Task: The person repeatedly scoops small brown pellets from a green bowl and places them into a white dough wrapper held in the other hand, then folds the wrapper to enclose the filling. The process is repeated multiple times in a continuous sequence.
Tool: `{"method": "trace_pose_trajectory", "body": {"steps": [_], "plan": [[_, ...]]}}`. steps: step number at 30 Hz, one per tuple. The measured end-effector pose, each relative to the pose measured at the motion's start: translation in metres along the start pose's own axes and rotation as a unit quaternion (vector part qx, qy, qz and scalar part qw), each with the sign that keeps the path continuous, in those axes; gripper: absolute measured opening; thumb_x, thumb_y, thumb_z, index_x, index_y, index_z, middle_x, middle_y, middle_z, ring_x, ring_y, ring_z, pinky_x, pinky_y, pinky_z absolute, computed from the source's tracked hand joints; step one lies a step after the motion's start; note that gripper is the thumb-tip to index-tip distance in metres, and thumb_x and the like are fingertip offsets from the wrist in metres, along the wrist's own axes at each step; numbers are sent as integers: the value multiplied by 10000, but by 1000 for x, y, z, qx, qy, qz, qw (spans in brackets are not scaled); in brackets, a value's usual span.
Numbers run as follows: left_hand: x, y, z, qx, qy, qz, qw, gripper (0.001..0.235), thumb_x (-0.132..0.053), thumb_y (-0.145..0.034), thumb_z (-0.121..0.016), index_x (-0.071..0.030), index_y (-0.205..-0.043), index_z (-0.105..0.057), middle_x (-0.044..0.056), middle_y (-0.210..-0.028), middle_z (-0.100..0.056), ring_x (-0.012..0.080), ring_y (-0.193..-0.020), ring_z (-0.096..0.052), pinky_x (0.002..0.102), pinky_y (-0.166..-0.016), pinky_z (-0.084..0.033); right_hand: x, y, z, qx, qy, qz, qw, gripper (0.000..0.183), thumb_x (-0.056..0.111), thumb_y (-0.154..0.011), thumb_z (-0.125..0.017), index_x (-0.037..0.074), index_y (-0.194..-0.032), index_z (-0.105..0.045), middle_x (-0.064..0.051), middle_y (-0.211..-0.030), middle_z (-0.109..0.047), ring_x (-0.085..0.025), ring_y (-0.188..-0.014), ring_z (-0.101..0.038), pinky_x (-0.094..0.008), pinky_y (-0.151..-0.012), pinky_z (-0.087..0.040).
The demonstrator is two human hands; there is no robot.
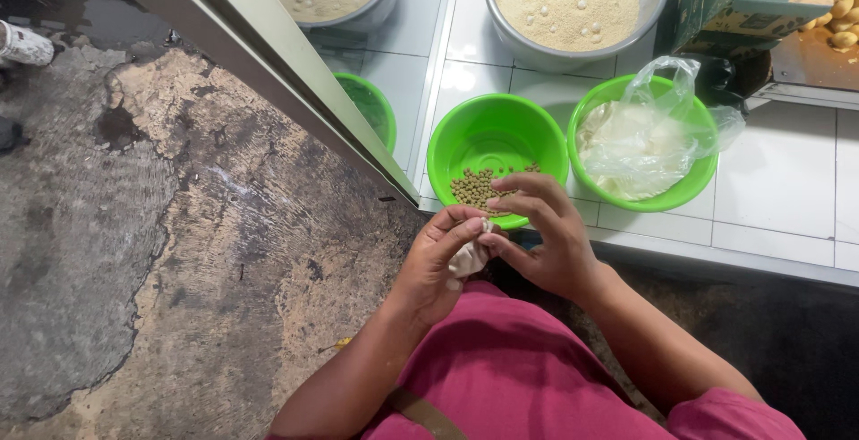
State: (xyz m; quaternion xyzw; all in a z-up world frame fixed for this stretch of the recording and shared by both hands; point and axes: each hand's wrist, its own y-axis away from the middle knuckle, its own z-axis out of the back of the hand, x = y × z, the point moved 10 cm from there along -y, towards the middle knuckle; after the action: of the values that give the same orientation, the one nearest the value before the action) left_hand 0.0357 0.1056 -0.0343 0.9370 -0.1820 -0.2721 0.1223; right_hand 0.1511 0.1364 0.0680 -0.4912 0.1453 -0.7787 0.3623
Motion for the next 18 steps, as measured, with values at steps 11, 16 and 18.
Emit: {"method": "trace_pose_trajectory", "body": {"steps": [11, 16, 18], "plan": [[23, 4, 6, -33, 23, 77, 996, 318, -116, -1011, -636, 38, -1290, -634, 120, -1080, -704, 208, -989, -696, 353, -935, -588, -17, 10, -4, 26, -120, -82, 989, 234, 72, -870, -825, 126, -1065, -707, -91, -1327, -621, -199, -1130, -678, -343, -955, -592], [24, 3, 7, -31, 21, 70, 997, 353, -104, -1022, -639, 1, -1357, -610, 110, -1112, -693, 201, -1027, -689, 343, -960, -576, -14, 11, 3, 11, -63, -74, 995, 317, 105, -844, -841, 87, -1129, -704, -97, -1300, -645, -266, -1219, -638, -379, -1001, -554], [25, 0, 7, -20, 14, 65, 998, 362, -95, -1018, -638, -25, -1370, -590, 101, -1135, -691, 193, -1040, -685, 342, -977, -575, -11, 12, 3, 13, -87, -52, 995, 268, 84, -876, -811, 107, -1131, -731, -102, -1319, -642, -271, -1233, -631, -379, -1005, -570]]}}
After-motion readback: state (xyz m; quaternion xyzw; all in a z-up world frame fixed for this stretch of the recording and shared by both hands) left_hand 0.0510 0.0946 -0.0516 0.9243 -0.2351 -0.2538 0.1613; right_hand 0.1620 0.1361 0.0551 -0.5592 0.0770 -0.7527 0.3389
